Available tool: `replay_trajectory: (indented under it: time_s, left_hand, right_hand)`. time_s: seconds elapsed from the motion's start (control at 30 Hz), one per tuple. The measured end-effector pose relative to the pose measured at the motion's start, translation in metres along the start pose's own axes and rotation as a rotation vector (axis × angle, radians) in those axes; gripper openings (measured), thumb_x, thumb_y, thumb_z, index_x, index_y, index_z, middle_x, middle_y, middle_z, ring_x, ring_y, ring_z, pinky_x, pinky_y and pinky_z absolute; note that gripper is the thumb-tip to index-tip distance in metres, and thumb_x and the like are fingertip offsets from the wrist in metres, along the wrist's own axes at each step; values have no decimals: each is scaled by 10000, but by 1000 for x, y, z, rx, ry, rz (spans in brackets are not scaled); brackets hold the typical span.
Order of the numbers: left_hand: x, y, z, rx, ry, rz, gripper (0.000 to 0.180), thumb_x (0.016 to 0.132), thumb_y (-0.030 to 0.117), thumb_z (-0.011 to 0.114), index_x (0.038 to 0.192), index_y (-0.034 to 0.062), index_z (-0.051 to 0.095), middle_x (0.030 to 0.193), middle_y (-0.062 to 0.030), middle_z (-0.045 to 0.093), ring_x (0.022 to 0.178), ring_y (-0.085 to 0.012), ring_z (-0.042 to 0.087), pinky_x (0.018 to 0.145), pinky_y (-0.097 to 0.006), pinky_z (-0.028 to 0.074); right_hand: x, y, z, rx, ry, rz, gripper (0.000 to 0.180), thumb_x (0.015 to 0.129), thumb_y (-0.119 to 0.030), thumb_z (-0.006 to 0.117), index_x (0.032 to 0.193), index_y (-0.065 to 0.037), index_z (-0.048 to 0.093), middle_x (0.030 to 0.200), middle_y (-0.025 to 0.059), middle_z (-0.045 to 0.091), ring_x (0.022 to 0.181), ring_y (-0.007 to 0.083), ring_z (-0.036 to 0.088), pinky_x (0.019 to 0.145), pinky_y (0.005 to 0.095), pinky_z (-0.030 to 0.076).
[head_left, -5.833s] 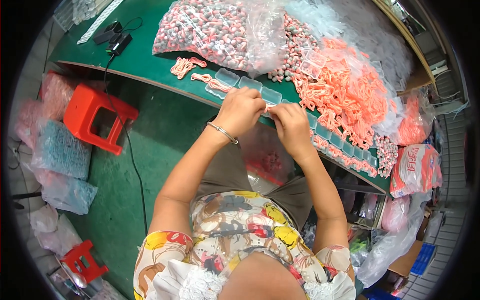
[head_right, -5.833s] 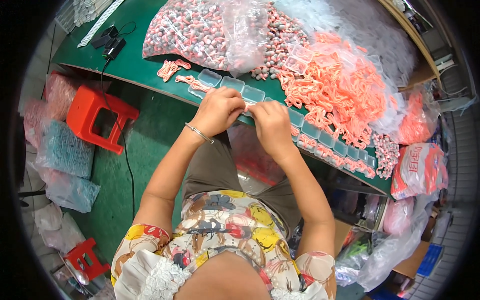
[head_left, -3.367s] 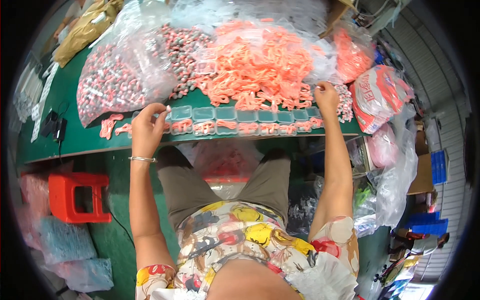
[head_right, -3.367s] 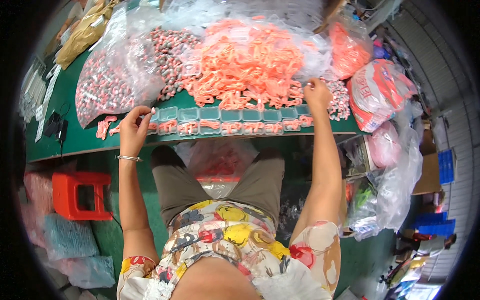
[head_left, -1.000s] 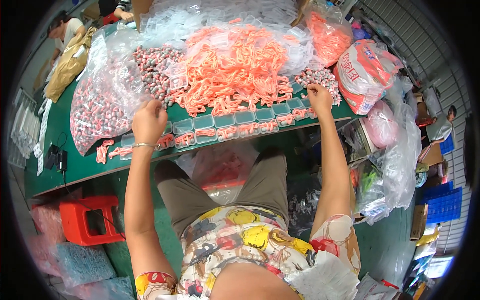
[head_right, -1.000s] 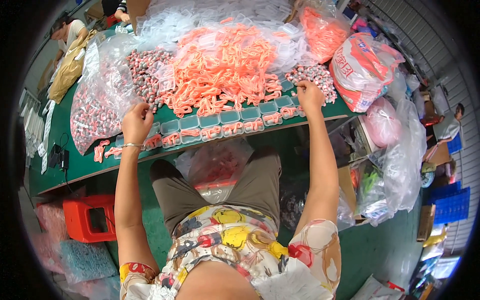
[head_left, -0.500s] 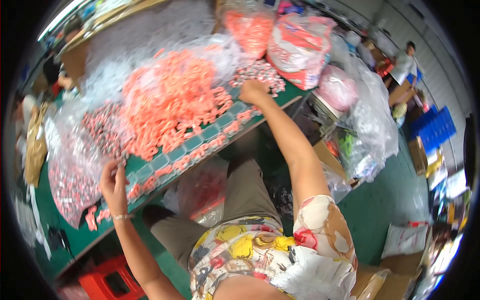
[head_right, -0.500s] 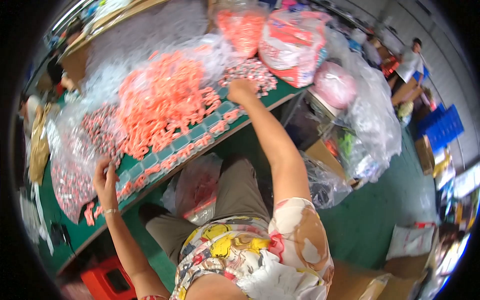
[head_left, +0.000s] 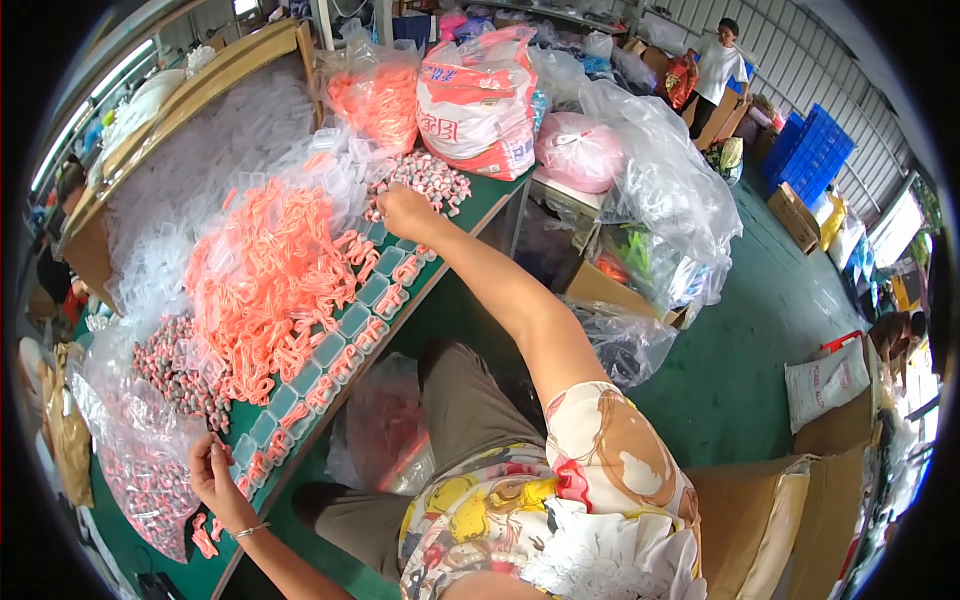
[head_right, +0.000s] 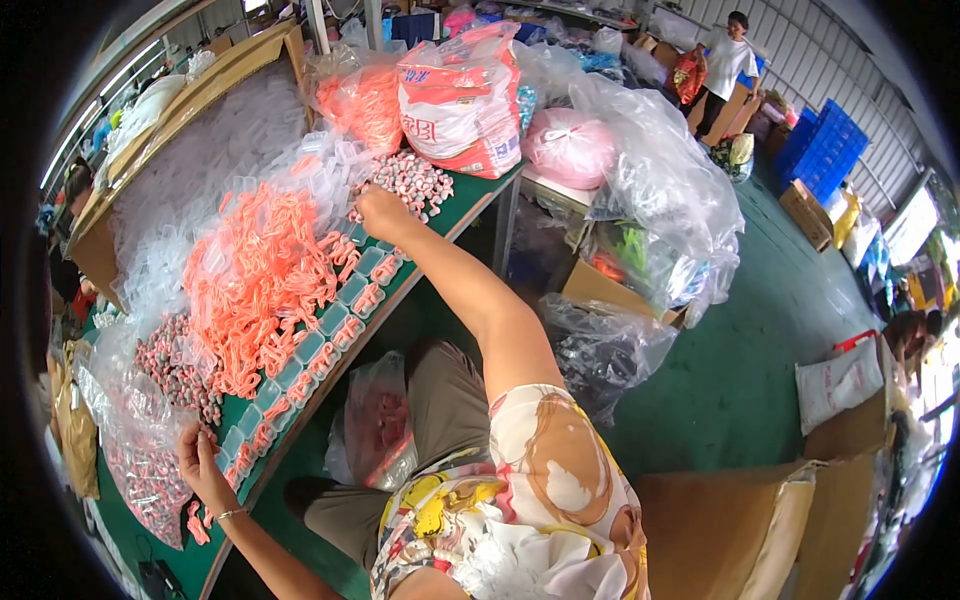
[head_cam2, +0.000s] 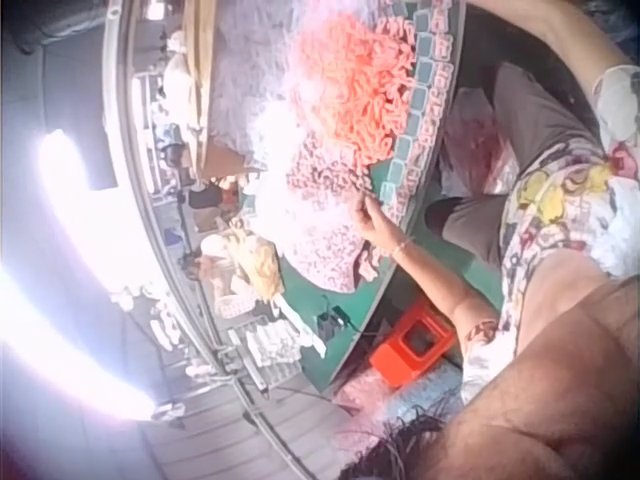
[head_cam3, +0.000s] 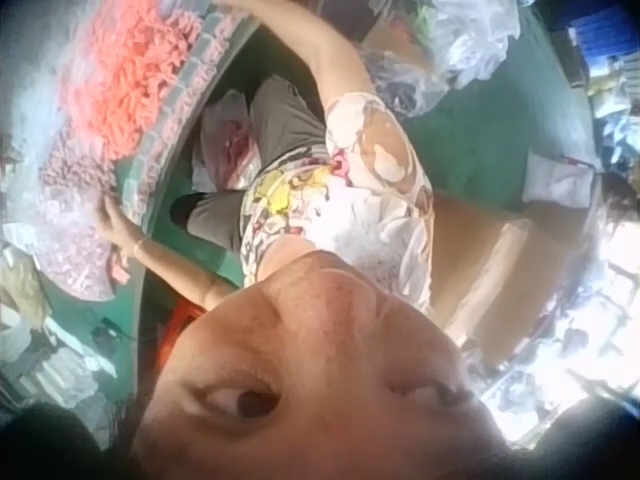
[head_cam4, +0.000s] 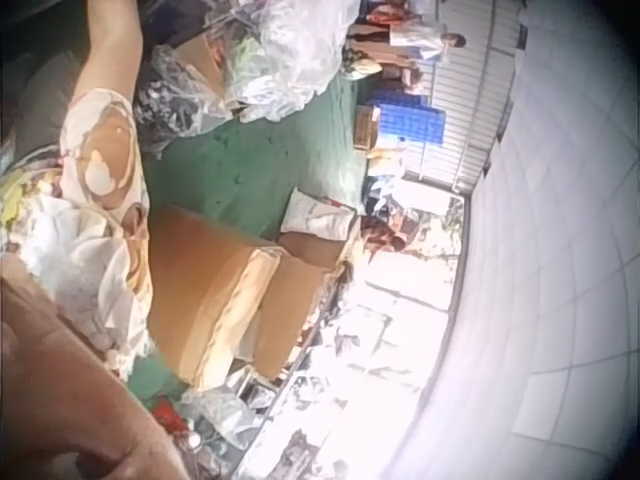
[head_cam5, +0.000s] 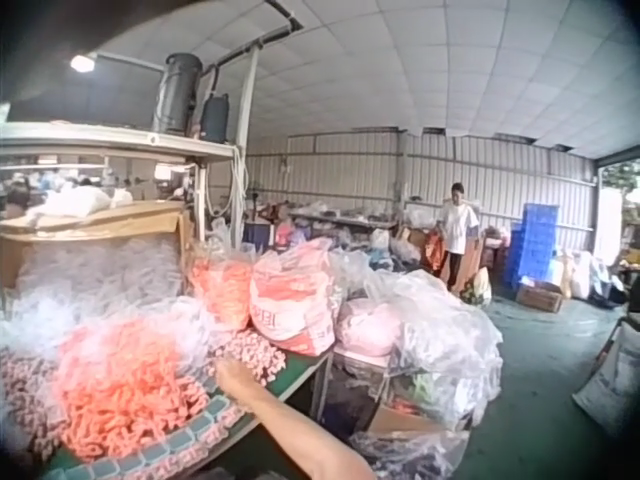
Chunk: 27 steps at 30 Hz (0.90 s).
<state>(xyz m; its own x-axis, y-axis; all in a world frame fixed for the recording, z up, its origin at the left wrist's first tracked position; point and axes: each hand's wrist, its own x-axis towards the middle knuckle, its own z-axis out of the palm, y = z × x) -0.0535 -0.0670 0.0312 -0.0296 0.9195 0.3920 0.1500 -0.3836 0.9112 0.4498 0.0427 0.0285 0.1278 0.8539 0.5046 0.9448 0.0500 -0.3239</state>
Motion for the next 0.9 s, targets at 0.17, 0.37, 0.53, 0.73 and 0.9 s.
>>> replay_trajectory:
  time_s: [0.17, 0.37, 0.53, 0.73, 0.9]
  left_hand:
    - [-14, 16, -14, 52, 69, -64, 154, 902, 65, 616, 1030, -18, 642, 923, -33, 632, 802, -97, 585, 705, -222, 479]
    - [-18, 33, 14, -109, 84, -187, 191, 882, 55, 625, 1063, 4, 658, 991, -49, 664, 889, -129, 631, 794, -270, 515]
    - [-43, 23, -1, -355, 132, -243, 178, 878, 38, 632, 1050, -3, 657, 950, -65, 680, 838, -131, 658, 765, -265, 541]
    - [-83, 14, -26, -519, 207, -312, 128, 860, -22, 627, 987, -15, 649, 993, -80, 668, 871, -135, 654, 796, -268, 548]
    - [-104, -1, -72, -450, 353, -231, 117, 827, -66, 640, 924, -1, 634, 958, -57, 665, 880, -130, 653, 784, -265, 539]
  right_hand:
    - [6, -51, 6, 367, 41, -309, 175, 733, -36, 632, 900, -33, 683, 887, 161, 667, 842, 304, 647, 716, 377, 516]
    - [-54, -150, -26, 872, -326, -236, 199, 893, -57, 609, 1070, 20, 655, 950, 62, 599, 819, 120, 595, 712, 239, 490]
    - [-103, -240, -19, 1123, -610, -286, 206, 839, -4, 644, 1041, 3, 680, 999, 64, 618, 871, 111, 577, 743, 242, 479]
    - [-132, -311, 11, 1195, -720, -356, 282, 834, 89, 553, 1085, 21, 663, 1058, 79, 610, 909, 123, 584, 796, 247, 485]
    - [-146, -355, 27, 1163, -721, -376, 251, 831, 28, 631, 1080, 5, 636, 903, 81, 639, 799, 134, 631, 702, 263, 503]
